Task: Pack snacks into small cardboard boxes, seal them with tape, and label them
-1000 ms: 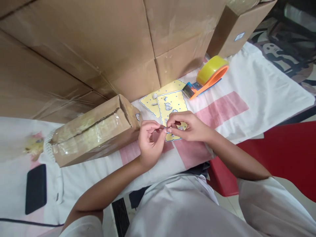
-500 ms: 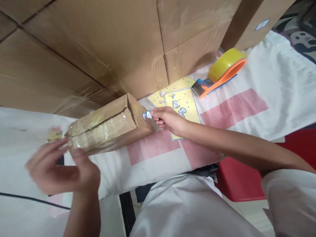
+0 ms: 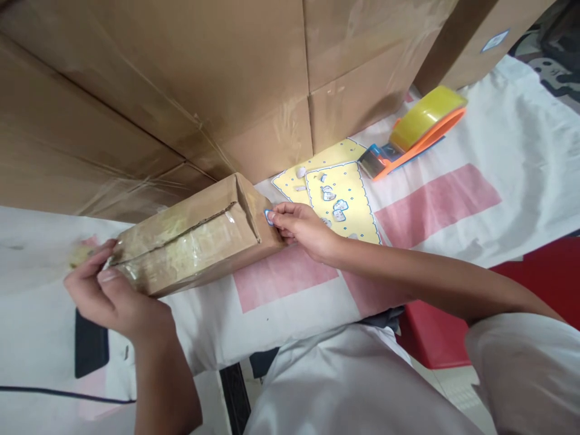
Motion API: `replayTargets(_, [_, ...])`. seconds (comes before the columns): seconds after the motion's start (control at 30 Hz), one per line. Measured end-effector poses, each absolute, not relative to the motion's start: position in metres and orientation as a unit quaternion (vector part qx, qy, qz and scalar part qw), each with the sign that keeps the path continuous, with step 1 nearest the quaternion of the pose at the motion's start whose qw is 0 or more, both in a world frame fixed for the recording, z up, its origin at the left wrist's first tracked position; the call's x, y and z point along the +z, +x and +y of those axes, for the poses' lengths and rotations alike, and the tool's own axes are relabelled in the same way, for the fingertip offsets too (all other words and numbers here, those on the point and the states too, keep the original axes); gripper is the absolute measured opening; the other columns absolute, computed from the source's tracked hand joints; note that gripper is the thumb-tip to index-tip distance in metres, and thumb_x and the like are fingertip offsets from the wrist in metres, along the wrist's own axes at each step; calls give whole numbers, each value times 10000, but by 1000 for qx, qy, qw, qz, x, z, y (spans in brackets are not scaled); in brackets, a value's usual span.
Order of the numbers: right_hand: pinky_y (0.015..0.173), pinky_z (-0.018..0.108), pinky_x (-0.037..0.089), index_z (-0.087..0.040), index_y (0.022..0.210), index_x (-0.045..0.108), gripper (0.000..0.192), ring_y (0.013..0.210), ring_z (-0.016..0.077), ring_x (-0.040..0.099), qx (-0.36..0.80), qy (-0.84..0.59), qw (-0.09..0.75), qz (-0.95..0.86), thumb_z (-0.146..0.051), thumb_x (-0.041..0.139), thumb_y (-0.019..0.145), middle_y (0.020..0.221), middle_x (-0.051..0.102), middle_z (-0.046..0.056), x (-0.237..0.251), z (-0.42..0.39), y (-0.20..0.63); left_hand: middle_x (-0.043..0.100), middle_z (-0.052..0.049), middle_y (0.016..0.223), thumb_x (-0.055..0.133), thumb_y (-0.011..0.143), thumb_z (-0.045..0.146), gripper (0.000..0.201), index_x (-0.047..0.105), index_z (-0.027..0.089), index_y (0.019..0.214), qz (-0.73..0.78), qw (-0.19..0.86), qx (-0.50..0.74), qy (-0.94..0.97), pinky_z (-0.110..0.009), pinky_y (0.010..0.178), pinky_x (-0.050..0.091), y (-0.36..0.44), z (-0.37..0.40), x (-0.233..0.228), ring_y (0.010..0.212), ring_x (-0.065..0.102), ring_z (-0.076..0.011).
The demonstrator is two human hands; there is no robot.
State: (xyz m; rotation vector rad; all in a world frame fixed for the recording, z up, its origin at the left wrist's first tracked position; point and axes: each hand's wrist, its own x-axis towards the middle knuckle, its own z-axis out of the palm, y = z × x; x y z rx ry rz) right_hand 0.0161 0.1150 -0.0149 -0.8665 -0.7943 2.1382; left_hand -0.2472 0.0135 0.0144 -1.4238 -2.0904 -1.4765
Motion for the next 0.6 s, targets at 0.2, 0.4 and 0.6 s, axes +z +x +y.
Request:
replayTargets(0.2, [480, 213, 272, -206, 853, 528, 497, 542, 69, 388, 817, -339, 329, -332, -499, 887, 674, 661, 490, -75, -12, 118, 16, 725, -76, 1105, 547, 841, 472, 339, 649, 185, 989, -660, 152, -528, -512, -519, 1094, 492, -247, 6, 15, 1182, 691, -336])
replayTargets(0.4, [617, 245, 422, -240, 995, 533, 384, 658, 100, 482, 737, -360, 418, -391, -416, 808, 792, 744, 508, -67, -19, 102, 19, 759, -70, 1081, 541, 830, 381, 316, 715, 162, 980, -657, 157, -553, -488, -487, 1069, 513, -237, 12, 19, 1147, 714, -320])
replayTargets(0.6, [875, 367, 508, -247, 1155, 680, 315, 934, 185, 602, 707, -328, 413, -471, -446, 674, 911, 985, 660, 48, -29, 79, 27, 757, -53, 1101, 518, 772, 331, 265, 660, 188, 945, -701, 146, -521, -466, -455, 1084, 509, -236, 13, 20, 1167, 703, -291])
